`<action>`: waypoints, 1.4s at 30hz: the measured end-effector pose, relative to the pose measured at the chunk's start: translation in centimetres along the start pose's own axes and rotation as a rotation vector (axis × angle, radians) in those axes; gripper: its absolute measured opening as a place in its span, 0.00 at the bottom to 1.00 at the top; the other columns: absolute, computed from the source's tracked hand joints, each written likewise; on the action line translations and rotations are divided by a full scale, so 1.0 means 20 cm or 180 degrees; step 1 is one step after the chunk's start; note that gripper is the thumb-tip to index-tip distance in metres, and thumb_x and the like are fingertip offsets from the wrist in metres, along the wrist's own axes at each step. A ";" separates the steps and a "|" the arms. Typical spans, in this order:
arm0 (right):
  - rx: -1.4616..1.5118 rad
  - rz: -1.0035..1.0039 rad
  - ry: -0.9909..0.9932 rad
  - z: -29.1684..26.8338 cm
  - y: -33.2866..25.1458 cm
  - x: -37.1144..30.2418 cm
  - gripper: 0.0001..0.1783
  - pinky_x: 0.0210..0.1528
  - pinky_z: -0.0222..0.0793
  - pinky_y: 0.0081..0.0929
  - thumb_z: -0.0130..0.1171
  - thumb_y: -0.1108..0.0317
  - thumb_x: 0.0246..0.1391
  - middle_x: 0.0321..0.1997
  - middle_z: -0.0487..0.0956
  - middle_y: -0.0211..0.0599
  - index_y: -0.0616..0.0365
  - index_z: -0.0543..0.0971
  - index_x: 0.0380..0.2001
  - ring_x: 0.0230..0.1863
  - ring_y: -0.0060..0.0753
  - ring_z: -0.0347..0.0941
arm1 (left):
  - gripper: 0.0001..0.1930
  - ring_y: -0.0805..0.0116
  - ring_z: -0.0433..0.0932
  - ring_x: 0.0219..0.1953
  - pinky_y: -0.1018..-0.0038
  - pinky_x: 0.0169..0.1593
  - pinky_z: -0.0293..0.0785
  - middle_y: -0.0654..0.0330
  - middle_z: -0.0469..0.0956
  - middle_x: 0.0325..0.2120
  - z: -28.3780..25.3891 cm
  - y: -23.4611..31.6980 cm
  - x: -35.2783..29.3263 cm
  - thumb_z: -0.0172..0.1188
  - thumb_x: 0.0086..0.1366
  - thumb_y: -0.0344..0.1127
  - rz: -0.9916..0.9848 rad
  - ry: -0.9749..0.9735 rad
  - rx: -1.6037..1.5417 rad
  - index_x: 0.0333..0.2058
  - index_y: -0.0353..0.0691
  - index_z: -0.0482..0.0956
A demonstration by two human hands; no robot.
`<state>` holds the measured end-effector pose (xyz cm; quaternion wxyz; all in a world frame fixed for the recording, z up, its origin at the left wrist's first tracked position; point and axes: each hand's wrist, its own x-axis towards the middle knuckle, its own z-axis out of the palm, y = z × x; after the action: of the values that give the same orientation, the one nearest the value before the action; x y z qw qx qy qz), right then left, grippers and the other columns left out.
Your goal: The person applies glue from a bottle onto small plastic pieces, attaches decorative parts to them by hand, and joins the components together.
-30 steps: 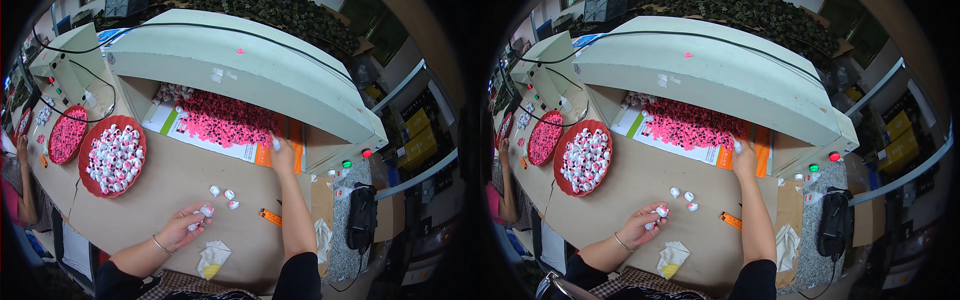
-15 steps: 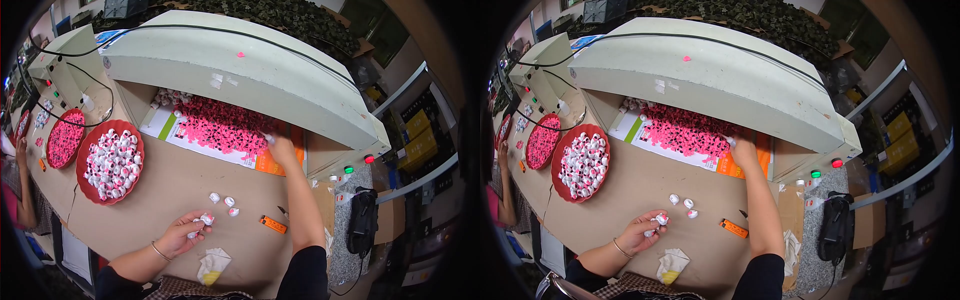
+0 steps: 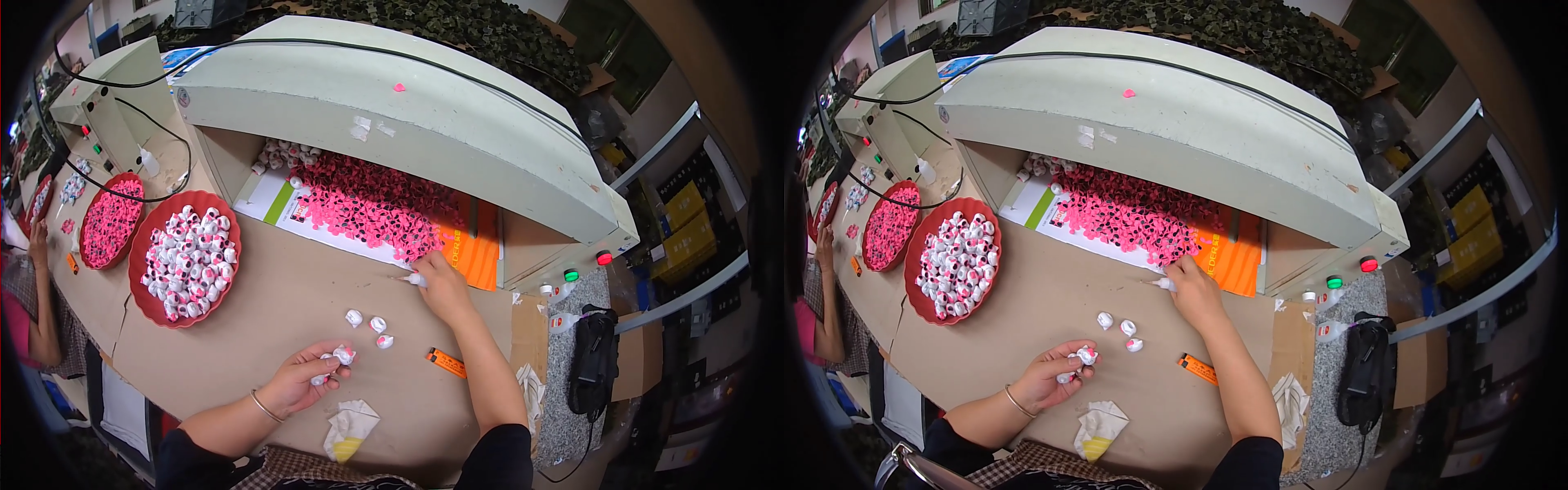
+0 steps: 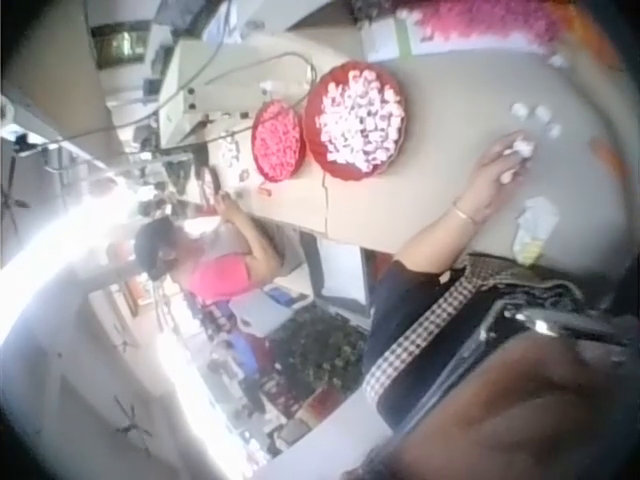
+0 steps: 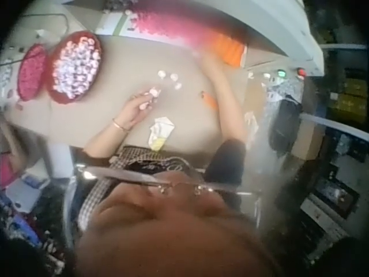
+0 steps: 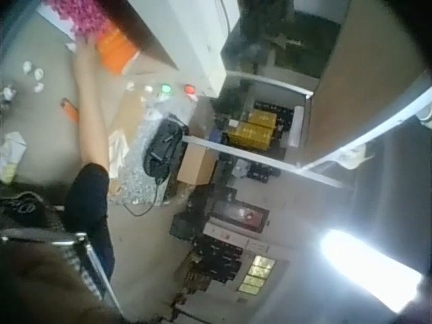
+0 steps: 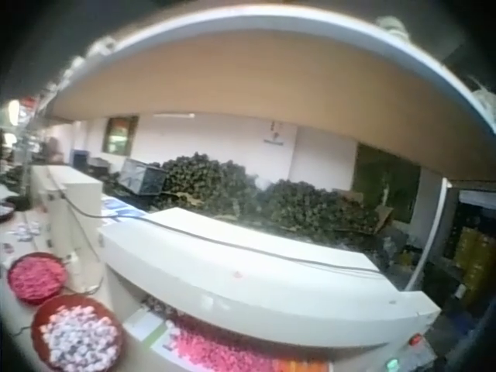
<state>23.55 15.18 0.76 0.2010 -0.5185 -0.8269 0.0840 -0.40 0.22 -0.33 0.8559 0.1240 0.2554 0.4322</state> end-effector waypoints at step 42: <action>0.3963 0.1626 -0.0363 -0.01 -0.60 -0.56 0.11 0.22 0.68 0.13 0.56 0.76 0.45 0.27 0.72 0.29 0.61 0.72 0.34 0.27 0.15 0.68 | 0.16 0.72 0.72 0.39 0.77 0.45 0.69 0.58 0.73 0.38 0.08 -0.02 0.01 0.50 0.57 0.24 0.0445 -0.0003 0.1908 0.46 0.34 0.67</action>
<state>18.08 -0.10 2.33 0.3921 -0.4799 -0.4850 0.6170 0.82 0.12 0.80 0.7495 0.3884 0.3620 0.3955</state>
